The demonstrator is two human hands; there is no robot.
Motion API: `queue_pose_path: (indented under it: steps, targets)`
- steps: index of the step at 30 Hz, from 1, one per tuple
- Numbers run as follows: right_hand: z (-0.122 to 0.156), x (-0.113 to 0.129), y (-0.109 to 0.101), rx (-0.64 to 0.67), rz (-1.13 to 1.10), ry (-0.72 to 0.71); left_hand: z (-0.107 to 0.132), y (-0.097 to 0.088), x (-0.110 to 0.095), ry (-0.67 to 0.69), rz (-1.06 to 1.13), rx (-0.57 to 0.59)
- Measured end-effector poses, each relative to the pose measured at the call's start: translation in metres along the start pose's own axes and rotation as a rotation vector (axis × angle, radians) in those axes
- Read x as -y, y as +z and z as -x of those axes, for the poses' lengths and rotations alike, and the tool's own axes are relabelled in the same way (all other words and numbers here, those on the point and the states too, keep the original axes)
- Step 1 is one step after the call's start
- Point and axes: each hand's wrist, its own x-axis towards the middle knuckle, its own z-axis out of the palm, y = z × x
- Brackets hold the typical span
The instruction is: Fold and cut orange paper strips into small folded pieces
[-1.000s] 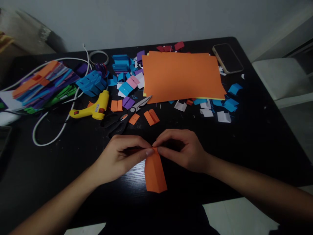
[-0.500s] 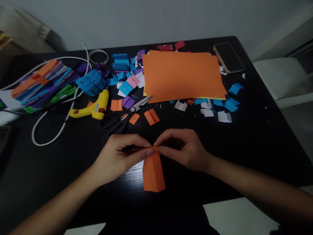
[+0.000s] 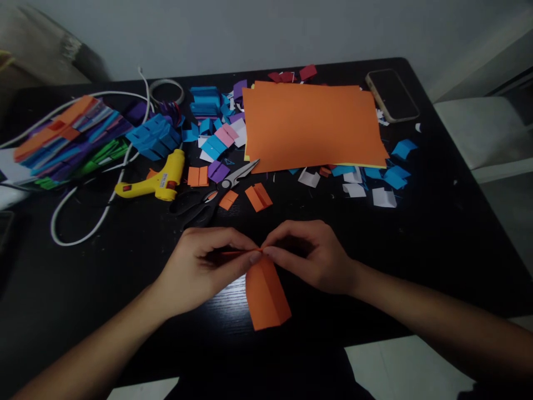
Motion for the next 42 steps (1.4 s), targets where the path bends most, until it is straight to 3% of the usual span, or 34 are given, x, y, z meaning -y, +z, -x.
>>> queue_pose_path:
  steps: [42]
  targets:
    - [0.0018, -0.0016, -0.0003, -0.004, -0.051, 0.005, 0.0029, 0.0009, -0.0012, 0.105, -0.102, -0.033]
